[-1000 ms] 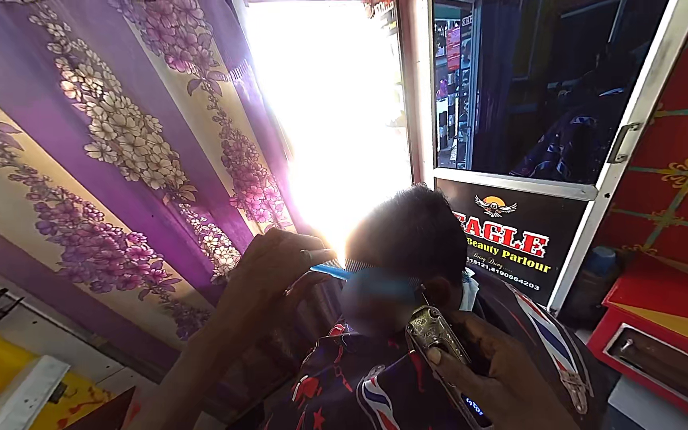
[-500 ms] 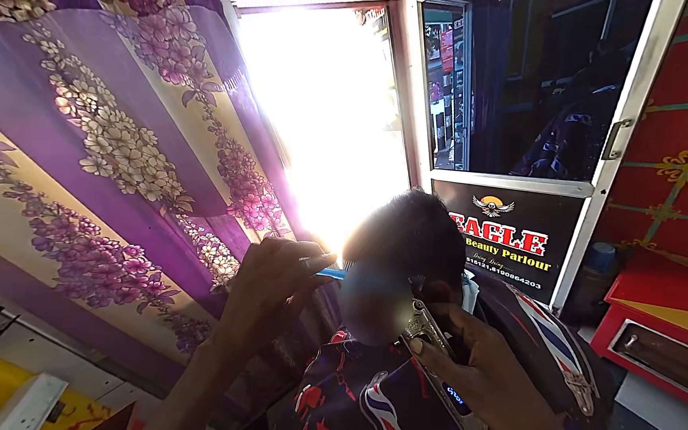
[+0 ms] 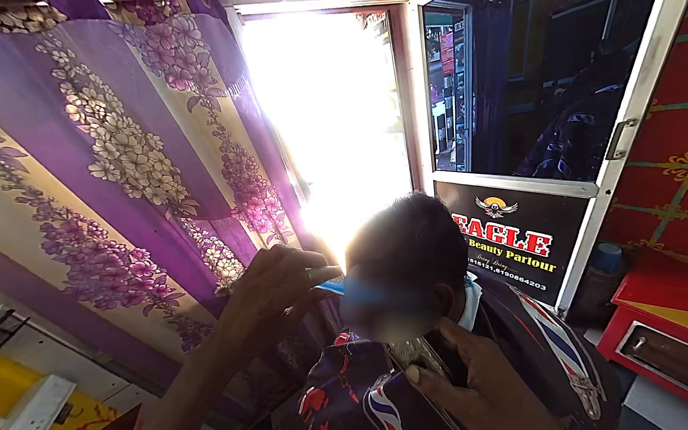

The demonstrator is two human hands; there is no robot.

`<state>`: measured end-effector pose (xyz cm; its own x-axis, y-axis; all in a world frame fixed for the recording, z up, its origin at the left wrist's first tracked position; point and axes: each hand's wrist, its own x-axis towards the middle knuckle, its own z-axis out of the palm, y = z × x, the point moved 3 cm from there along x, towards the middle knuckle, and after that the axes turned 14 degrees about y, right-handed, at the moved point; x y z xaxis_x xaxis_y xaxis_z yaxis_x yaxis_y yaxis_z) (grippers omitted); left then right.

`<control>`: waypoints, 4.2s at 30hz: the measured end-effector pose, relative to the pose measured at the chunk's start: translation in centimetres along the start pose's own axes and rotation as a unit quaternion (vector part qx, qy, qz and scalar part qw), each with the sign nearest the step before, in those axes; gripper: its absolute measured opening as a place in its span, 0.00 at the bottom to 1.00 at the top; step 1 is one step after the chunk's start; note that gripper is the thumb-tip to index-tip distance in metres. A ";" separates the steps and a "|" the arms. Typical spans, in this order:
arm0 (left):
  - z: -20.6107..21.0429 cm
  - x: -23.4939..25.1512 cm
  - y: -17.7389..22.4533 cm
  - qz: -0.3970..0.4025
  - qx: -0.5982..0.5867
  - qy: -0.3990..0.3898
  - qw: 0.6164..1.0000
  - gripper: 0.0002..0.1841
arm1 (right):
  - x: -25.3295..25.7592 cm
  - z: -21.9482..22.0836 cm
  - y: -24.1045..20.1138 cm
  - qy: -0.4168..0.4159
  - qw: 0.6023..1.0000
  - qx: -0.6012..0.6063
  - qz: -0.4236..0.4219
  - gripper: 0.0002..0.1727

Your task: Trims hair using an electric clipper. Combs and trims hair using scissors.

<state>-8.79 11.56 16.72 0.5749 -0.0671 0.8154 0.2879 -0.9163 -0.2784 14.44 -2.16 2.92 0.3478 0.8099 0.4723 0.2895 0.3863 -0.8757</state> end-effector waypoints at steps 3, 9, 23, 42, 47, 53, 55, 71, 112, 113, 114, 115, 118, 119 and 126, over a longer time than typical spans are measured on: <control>-0.6 0.5 -0.4 0.014 0.006 -0.067 0.998 0.16 | -1.1 -1.1 0.3 -0.012 0.999 0.023 0.020 0.31; -0.5 1.9 0.2 0.015 0.017 -0.041 0.999 0.16 | -1.4 -1.9 0.8 0.059 0.993 0.073 0.075 0.31; 0.4 2.1 1.1 0.031 0.052 0.025 0.998 0.14 | 0.4 -1.3 1.2 0.090 0.990 0.067 0.088 0.33; -1.2 1.9 0.9 0.048 0.027 -0.054 0.997 0.14 | -0.7 -1.1 1.3 -0.009 0.998 0.052 -0.047 0.31; -1.2 2.3 0.7 0.039 0.049 -0.070 0.996 0.17 | -1.3 -1.8 1.8 0.018 0.998 0.067 0.002 0.31; -0.6 3.5 1.5 0.052 0.061 -0.032 0.996 0.16 | -0.6 -2.2 2.0 0.058 0.989 0.119 0.059 0.32; -0.4 3.7 1.8 0.059 0.071 -0.019 0.996 0.16 | -0.4 -2.3 1.9 0.054 0.987 0.133 0.073 0.31; -0.1 1.8 4.4 -0.113 0.057 0.206 0.970 0.12 | 0.0 -4.7 2.3 0.176 0.851 0.492 -0.048 0.25; 3.6 -5.6 -0.7 -0.139 -0.048 0.133 0.980 0.12 | 0.4 -1.3 -2.9 0.079 0.971 -0.224 -0.032 0.33; 3.5 -5.6 -0.7 -0.140 -0.046 0.135 0.980 0.12 | 0.5 -1.3 -2.9 0.074 0.972 -0.221 -0.019 0.33; 3.5 -5.6 -0.7 -0.141 -0.045 0.136 0.980 0.12 | 0.6 -1.3 -3.0 0.068 0.974 -0.215 -0.004 0.34; 3.5 -5.6 -0.6 -0.140 -0.045 0.137 0.980 0.12 | 0.7 -1.3 -3.1 0.062 0.976 -0.210 0.009 0.34; 3.4 -5.5 -0.7 -0.133 -0.044 0.139 0.980 0.11 | 1.1 -0.9 -3.1 0.053 0.976 -0.208 0.025 0.33; 3.4 -5.5 -0.7 -0.131 -0.043 0.139 0.981 0.11 | 1.2 -0.7 -3.1 0.052 0.976 -0.210 0.026 0.33; 3.2 -5.2 -0.4 -0.115 -0.023 0.138 0.983 0.11 | 2.3 1.5 -3.9 0.066 0.975 -0.211 -0.030 0.29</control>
<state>-9.45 13.56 10.93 0.2671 0.0461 0.9626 0.3478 -0.9361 -0.0517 12.73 -1.14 7.30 0.4221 0.7171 0.5546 0.6450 0.1924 -0.7396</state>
